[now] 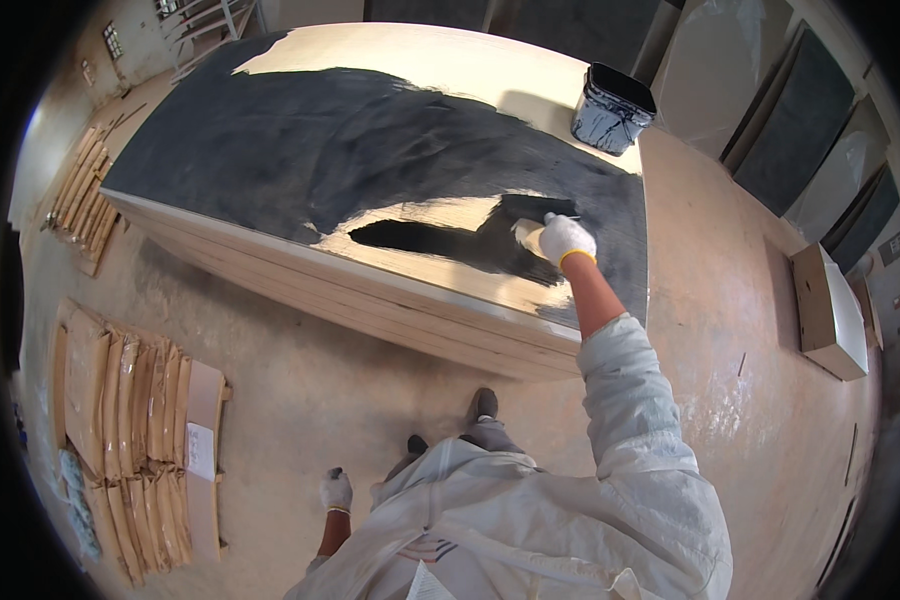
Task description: The person applies black paint to a large wooden board using a brush. They repeatedly dip the brush into a paint container and spread the paint across the surface in broad strokes, gradually covering more of the board.
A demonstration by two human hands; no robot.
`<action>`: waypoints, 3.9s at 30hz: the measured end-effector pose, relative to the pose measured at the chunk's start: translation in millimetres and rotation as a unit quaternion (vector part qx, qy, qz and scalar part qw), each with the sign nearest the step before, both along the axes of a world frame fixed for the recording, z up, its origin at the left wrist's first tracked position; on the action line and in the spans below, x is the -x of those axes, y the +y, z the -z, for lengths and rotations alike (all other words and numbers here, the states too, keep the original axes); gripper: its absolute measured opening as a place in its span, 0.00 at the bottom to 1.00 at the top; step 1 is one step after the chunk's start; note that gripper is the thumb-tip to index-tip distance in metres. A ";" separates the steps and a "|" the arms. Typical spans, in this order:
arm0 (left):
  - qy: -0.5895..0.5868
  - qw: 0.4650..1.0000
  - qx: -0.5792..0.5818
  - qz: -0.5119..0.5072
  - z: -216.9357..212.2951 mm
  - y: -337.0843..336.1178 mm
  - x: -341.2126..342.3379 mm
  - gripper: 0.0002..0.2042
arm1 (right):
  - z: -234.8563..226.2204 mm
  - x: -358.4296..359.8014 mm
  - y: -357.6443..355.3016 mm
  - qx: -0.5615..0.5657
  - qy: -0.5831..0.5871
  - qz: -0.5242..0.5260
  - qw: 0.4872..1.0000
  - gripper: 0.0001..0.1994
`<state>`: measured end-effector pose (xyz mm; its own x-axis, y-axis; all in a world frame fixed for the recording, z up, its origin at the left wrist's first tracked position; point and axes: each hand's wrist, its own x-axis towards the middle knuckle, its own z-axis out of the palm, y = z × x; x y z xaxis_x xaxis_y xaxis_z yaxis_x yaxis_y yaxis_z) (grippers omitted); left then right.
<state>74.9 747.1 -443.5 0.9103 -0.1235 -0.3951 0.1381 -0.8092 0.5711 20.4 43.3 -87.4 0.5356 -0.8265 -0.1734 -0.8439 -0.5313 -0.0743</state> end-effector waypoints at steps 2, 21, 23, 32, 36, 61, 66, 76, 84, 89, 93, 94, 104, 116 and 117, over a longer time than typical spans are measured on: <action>0.036 0.999 0.002 -0.015 -8.9 2.1 23.2 0.16 | 2.3 1.2 44.9 0.001 -0.021 -0.069 0.997 0.19; 0.111 0.993 0.044 0.017 -35.3 -2.7 43.7 0.18 | -7.6 121.8 63.3 0.052 -0.003 -0.052 0.997 0.18; 0.147 0.987 -0.011 0.062 -38.8 3.4 54.4 0.17 | -11.1 117.9 33.0 0.039 0.012 0.011 0.999 0.18; 0.152 0.984 -0.024 0.089 -23.6 2.3 61.6 0.16 | -28.5 106.4 31.4 0.012 0.069 -0.023 0.997 0.20; 0.191 0.967 -0.051 0.160 -6.8 6.6 61.4 0.16 | -9.8 57.6 8.1 0.057 -0.034 -0.025 0.998 0.17; 0.248 0.944 -0.144 0.166 8.3 59.8 122.5 0.14 | -16.5 -12.4 49.5 0.060 0.036 -0.123 0.990 0.25; 0.209 0.976 -0.056 0.030 10.7 56.3 104.1 0.15 | -17.7 -48.2 109.0 0.002 0.078 -0.247 0.966 0.24; 0.287 0.952 -0.090 0.059 14.2 81.7 146.3 0.15 | -22.0 90.1 76.2 0.032 0.113 -0.039 0.992 0.24; 0.214 0.977 0.001 -0.018 11.8 81.9 106.4 0.15 | -23.4 151.8 110.0 0.011 0.143 -0.016 0.990 0.24; 0.212 0.977 -0.001 0.034 16.8 92.0 76.5 0.15 | -35.9 111.1 157.9 0.008 0.128 -0.025 0.991 0.24; 0.184 0.983 0.009 -0.007 17.5 95.9 64.2 0.15 | -33.5 113.9 162.5 0.000 0.129 -0.024 0.991 0.24; 0.183 0.983 0.010 -0.017 19.0 98.7 64.3 0.15 | -34.6 106.9 165.0 0.002 0.135 -0.025 0.990 0.24; 0.169 0.985 -0.012 -0.014 22.5 91.6 68.3 0.15 | -18.4 -89.8 93.3 0.018 0.012 -0.153 0.988 0.22; 0.230 0.970 0.014 -0.073 -2.8 52.6 142.5 0.15 | -18.6 -81.7 77.2 0.019 0.019 -0.131 0.991 0.19; 0.246 0.968 0.009 -0.051 -9.7 47.2 141.1 0.15 | -13.5 -101.7 72.6 0.023 0.011 -0.136 0.990 0.18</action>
